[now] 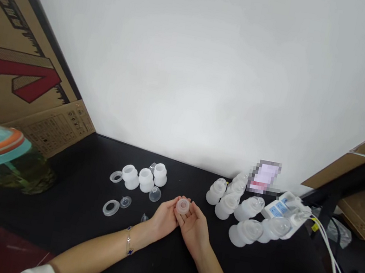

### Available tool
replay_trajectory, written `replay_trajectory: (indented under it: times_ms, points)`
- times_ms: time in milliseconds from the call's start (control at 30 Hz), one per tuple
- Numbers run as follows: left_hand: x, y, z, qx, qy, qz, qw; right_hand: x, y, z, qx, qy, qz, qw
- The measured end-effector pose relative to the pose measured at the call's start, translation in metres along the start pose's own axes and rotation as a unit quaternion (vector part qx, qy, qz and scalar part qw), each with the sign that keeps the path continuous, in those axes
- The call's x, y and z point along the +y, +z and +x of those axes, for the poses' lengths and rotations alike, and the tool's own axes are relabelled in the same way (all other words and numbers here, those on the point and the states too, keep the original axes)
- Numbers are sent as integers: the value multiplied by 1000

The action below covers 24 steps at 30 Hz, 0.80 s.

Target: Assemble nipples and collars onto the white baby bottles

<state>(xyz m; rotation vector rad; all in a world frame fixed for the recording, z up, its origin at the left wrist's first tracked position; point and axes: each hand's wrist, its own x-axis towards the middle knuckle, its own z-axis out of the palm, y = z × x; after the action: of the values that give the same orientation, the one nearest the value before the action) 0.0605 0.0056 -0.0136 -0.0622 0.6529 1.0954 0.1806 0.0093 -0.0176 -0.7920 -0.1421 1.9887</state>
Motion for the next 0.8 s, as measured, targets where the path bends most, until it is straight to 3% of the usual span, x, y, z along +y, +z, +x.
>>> replay_trajectory:
  times_ms: [133,567,800]
  points:
    - [-2,-2,2,13,-12,23,1000,2,-5,4,32,-6,-18,999]
    - [-5,-7,7,12,-6,45,999,2,-1,0,46,-19,-33,998]
    - [-3,-11,9,-7,-1,33,999,1,-1,-1,16,-19,-18,1000]
